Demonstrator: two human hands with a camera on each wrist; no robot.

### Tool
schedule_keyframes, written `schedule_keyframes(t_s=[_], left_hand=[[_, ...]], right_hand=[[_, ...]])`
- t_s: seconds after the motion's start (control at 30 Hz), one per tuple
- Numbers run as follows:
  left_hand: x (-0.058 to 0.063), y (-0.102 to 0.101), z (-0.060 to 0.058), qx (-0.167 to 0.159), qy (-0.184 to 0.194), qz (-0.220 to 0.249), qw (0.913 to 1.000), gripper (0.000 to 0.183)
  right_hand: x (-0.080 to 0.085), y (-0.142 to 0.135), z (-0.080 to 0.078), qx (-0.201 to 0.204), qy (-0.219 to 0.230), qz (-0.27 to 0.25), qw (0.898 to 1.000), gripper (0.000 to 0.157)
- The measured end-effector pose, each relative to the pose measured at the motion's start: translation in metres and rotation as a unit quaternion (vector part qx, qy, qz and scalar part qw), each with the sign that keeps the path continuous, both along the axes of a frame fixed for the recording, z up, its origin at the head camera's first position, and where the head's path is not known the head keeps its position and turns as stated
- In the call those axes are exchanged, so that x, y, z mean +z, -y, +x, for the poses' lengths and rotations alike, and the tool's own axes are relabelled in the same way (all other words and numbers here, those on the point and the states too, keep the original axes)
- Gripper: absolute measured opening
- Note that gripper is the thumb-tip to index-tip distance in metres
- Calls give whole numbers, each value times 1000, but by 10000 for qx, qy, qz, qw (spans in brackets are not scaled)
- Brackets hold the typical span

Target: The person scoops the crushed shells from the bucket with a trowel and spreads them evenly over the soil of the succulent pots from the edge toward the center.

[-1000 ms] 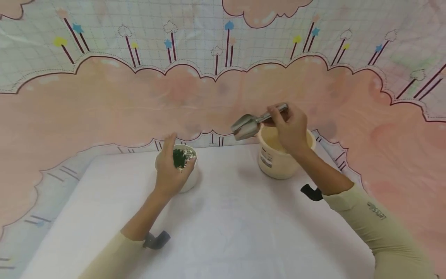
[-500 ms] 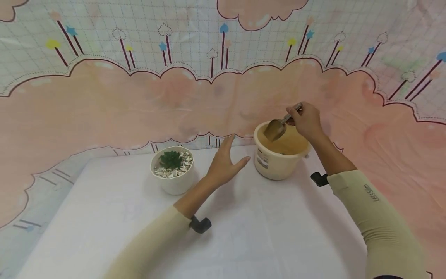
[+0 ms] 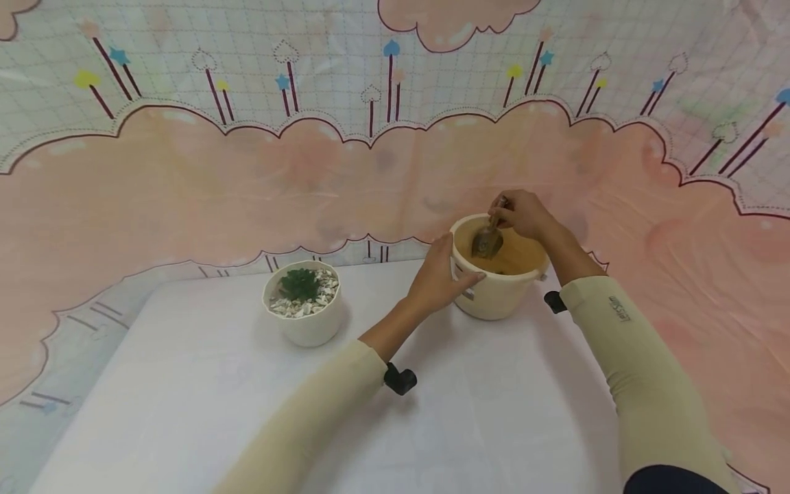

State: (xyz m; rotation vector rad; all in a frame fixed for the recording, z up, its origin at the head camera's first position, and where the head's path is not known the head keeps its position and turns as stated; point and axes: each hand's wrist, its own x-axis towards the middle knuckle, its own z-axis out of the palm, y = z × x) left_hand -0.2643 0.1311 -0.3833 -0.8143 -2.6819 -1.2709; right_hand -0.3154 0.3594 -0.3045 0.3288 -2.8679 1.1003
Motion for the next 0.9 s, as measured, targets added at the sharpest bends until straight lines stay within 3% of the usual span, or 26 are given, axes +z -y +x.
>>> schedule_keyframes(t_s=[0.17,0.43,0.9], left_hand=[[3,-8,0,327,161,-303,9989,107],[-2,-12,0,277,141,147,9994,102],[0,-11,0,495,123,-154,9986,103]], right_hand=[[-5,-4,-5,146,188,193,9995,21],[-16,-16,-6,316,361,204,9986,23],[-6,-24,-4,356,938,923,9907,26]])
